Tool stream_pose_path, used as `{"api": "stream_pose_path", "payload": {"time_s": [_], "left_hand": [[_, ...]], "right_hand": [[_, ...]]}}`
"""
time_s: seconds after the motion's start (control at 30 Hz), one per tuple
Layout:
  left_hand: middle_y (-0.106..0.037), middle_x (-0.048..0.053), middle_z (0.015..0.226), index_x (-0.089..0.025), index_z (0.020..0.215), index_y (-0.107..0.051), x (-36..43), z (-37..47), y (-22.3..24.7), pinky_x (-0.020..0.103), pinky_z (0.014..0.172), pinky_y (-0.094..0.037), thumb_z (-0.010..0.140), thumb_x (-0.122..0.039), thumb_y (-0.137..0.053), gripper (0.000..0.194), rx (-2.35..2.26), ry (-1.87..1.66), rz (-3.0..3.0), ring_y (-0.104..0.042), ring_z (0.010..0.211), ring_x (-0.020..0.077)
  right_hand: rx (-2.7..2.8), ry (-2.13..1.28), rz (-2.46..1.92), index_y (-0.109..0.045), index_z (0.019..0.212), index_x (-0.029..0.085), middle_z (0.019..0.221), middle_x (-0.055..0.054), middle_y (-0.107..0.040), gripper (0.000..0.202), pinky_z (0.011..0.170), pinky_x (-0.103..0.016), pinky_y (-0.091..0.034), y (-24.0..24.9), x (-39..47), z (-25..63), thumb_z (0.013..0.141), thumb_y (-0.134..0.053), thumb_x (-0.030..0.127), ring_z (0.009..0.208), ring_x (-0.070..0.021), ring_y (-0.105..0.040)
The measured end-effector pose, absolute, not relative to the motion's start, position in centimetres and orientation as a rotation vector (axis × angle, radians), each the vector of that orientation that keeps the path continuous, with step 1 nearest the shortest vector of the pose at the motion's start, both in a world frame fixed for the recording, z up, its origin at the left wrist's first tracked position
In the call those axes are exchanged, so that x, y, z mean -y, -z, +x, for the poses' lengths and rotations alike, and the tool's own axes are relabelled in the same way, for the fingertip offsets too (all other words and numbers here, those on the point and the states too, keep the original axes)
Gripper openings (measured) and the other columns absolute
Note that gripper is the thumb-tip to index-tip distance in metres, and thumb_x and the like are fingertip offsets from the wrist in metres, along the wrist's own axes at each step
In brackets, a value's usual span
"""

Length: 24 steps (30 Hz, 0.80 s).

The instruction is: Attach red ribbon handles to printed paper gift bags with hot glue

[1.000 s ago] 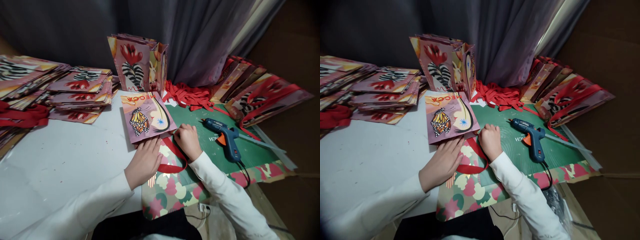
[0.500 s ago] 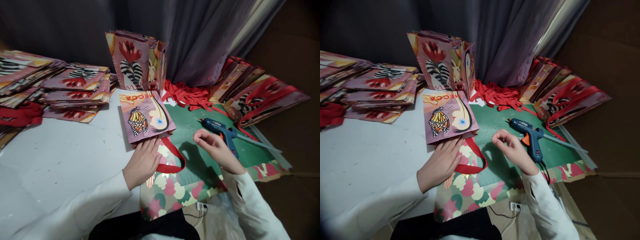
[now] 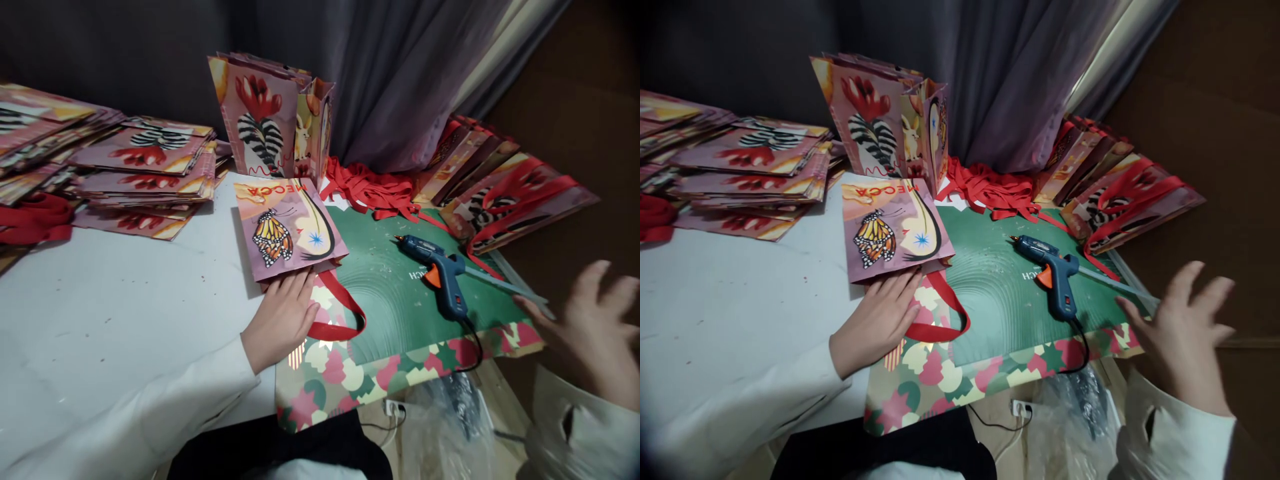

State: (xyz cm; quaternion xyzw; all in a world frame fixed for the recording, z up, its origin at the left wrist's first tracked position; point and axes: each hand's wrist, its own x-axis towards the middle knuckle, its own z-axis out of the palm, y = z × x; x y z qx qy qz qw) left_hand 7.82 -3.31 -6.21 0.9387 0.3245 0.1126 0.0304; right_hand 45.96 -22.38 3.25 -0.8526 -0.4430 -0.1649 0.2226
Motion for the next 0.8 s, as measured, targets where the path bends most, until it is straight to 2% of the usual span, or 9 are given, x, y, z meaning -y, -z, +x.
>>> {"api": "stream_pose_path", "payload": {"time_s": [0.03, 0.07, 0.1, 0.17, 0.2, 0.23, 0.33, 0.43, 0.8], "left_hand": [[-0.047, 0.017, 0.148, -0.005, 0.144, -0.044, 3.3, 7.8, 6.2, 0.043, 0.103, -0.038, 0.101, -0.034, -0.026, 0.055, -1.009, -0.343, 2.890, -0.045, 0.133, 0.0295], [-0.046, 0.017, 0.149, -0.005, 0.144, -0.044, 3.3, 7.8, 6.2, 0.043, 0.104, -0.037, 0.101, -0.034, -0.026, 0.055, -1.016, -0.340, 2.886, -0.044, 0.134, 0.0294], [-0.046, 0.016, 0.149, -0.006, 0.144, -0.043, 3.3, 7.7, 6.2, 0.043, 0.105, -0.037, 0.101, -0.035, -0.026, 0.055, -1.020, -0.338, 2.884, -0.044, 0.134, 0.0294], [-0.046, 0.016, 0.149, -0.006, 0.145, -0.043, 3.4, 7.6, 6.2, 0.044, 0.106, -0.036, 0.101, -0.038, -0.026, 0.056, -1.019, -0.329, 2.881, -0.043, 0.135, 0.0300], [-0.046, 0.017, 0.149, -0.006, 0.145, -0.043, 3.4, 7.5, 6.2, 0.045, 0.106, -0.036, 0.101, -0.040, -0.025, 0.058, -1.017, -0.326, 2.880, -0.043, 0.135, 0.0306], [-0.046, 0.018, 0.149, -0.005, 0.145, -0.042, 3.4, 7.5, 6.1, 0.045, 0.106, -0.036, 0.102, -0.042, -0.025, 0.060, -1.017, -0.324, 2.879, -0.044, 0.134, 0.0313], [-0.047, 0.019, 0.148, -0.003, 0.146, -0.040, 3.4, 7.5, 6.0, 0.047, 0.107, -0.035, 0.102, -0.045, -0.022, 0.063, -1.016, -0.334, 2.875, -0.046, 0.131, 0.0318], [-0.050, 0.019, 0.145, -0.003, 0.147, -0.038, 3.4, 7.5, 6.0, 0.047, 0.108, -0.035, 0.102, -0.042, -0.022, 0.062, -1.011, -0.353, 2.863, -0.048, 0.130, 0.0309], [-0.047, 0.018, 0.147, -0.005, 0.147, -0.037, 3.5, 7.8, 5.7, 0.046, 0.109, -0.035, 0.101, -0.036, -0.026, 0.057, -1.030, -0.325, 2.853, -0.044, 0.134, 0.0299]], "right_hand": [[1.237, 0.384, -2.363, -0.019, 0.156, 0.012, 0.157, -0.033, -0.021, 0.103, 0.098, -0.070, -0.037, -3.0, 21.8, 45.0, 0.081, -0.054, 0.072, 0.145, -0.0490, -0.022], [1.280, 0.231, -2.320, -0.023, 0.155, 0.016, 0.156, -0.028, -0.030, 0.090, 0.100, -0.063, -0.042, -2.7, 21.1, 43.7, 0.086, -0.051, 0.067, 0.141, -0.0433, -0.035], [1.313, 0.117, -2.238, -0.037, 0.149, 0.021, 0.145, -0.023, -0.049, 0.073, 0.096, -0.056, -0.049, -2.3, 20.2, 42.1, 0.090, -0.049, 0.062, 0.127, -0.0380, -0.055], [1.445, -0.019, -2.141, -0.067, 0.115, 0.024, 0.113, -0.012, -0.073, 0.040, 0.089, -0.047, -0.056, -1.6, 18.5, 38.4, 0.094, -0.048, 0.052, 0.103, -0.0293, -0.070], [1.537, -0.096, -2.079, -0.070, 0.105, 0.024, 0.103, -0.009, -0.075, 0.033, 0.085, -0.043, -0.058, -1.1, 17.7, 36.5, 0.096, -0.047, 0.047, 0.096, -0.0259, -0.072], [1.634, -0.161, -2.006, -0.070, 0.104, 0.023, 0.103, -0.008, -0.076, 0.030, 0.086, -0.040, -0.058, -0.7, 16.8, 34.7, 0.098, -0.046, 0.040, 0.096, -0.0235, -0.072], [1.998, -0.240, -1.785, -0.065, 0.120, 0.020, 0.129, -0.009, -0.067, 0.031, 0.103, -0.041, -0.050, 0.9, 14.5, 30.3, 0.099, -0.042, 0.026, 0.118, -0.0222, -0.063], [2.169, -0.210, -1.732, -0.055, 0.136, 0.014, 0.145, -0.011, -0.054, 0.040, 0.113, -0.045, -0.042, 2.5, 12.7, 27.4, 0.099, -0.041, 0.022, 0.134, -0.0250, -0.050], [2.092, -0.237, -1.771, -0.054, 0.136, 0.005, 0.143, -0.020, -0.054, 0.043, 0.113, -0.051, -0.042, 5.2, 10.9, 23.4, 0.098, -0.039, 0.019, 0.133, -0.0293, -0.049]]}}
